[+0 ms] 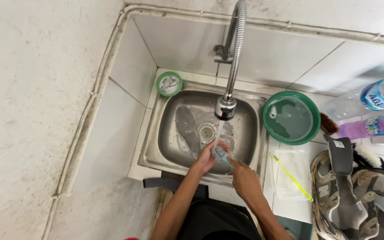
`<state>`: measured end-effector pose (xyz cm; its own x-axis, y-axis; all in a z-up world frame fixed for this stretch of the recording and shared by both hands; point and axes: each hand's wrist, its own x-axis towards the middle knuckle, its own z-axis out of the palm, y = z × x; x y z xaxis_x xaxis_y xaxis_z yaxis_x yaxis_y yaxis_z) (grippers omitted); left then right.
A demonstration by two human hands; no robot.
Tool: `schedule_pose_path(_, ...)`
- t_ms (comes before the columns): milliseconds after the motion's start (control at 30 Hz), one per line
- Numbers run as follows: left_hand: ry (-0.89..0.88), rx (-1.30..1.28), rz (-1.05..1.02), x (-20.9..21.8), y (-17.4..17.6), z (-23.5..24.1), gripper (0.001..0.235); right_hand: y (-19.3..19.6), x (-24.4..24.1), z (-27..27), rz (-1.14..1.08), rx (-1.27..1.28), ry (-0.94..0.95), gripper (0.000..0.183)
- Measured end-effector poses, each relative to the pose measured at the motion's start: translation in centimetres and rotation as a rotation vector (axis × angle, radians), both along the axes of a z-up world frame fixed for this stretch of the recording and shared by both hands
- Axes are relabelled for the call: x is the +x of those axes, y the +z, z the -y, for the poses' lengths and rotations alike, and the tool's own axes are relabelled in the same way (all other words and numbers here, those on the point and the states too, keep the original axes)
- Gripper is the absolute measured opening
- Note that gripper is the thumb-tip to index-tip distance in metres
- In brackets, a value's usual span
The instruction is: The person scrubs a gray shoe in a stainless steel sink using a toothbrush and water. They scrub the sole and upper parts of the shoe, rinse it under the tap, and then rinse the toothbrush.
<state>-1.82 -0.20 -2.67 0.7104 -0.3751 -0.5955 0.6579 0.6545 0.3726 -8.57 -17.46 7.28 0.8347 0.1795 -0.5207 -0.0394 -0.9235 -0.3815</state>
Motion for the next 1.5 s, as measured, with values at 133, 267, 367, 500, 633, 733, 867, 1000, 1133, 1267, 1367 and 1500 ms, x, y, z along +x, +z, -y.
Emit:
schedule_pose_path(133, -0.101, 0.32, -0.114, 0.2, -0.5, 0.2, 0.067, -1.7, 0.2, 0.3, 0.201, 0.176, -0.203, 0.06)
schedule_pose_path(267, 0.062, 0.195, -0.251, -0.1, -2.6, 1.3, 0.035, -1.9, 0.5, 1.4, -0.287, 0.217, -0.289, 0.057)
schedule_pose_path(367, 0.036, 0.157, -0.261, -1.0, -3.9, 1.9, 0.031, -1.3, 1.9, 3.9, 0.017, 0.349, -0.392, 0.06)
schedule_pose_path(500, -0.105, 0.15, -0.196, -1.5, -4.2, 2.8, 0.067, 2.8, 5.7, 6.6, 0.476, 0.157, -0.589, 0.06)
schedule_pose_path(633, -0.108, 0.136, -0.179, -1.5, -3.7, 3.8, 0.067, 0.3, 9.5, 8.2, 0.495, -0.051, -0.602, 0.056)
schedule_pose_path(733, -0.121, 0.136, -0.19, -1.4, -3.6, 4.2, 0.07, -0.5, 10.3, 7.5, 0.443, -0.053, -0.596, 0.058)
schedule_pose_path(867, -0.088, 0.138, -0.203, -0.9, -4.1, 3.5, 0.068, -1.0, 10.7, 7.6, 0.407, -0.032, -0.608, 0.054)
schedule_pose_path(1000, -0.015, 0.162, -0.215, -1.1, -5.1, 1.7, 0.066, -1.5, 10.2, 9.1, 0.442, 0.267, -0.721, 0.055)
schedule_pose_path(1133, 0.037, 0.207, -0.239, -1.1, -6.0, 0.5, 0.06, -1.7, 8.2, 7.4, 0.37, 0.38, -0.751, 0.046)
schedule_pose_path(1267, -0.014, 0.477, -0.159, -1.3, -5.2, -0.5, 0.041, -2.8, 5.6, 4.1, 0.295, 0.506, -0.726, 0.045)
schedule_pose_path(1367, -0.078, 0.933, -0.05, -0.3, -4.8, -3.0, 0.043, -3.9, 5.7, 3.8, 0.211, 0.593, -0.744, 0.042)
schedule_pose_path(1500, -0.18, 1.456, -0.056, 1.6, -4.7, -5.9, 0.089, -4.5, 6.5, 3.3, 0.137, 0.724, -0.773, 0.039)
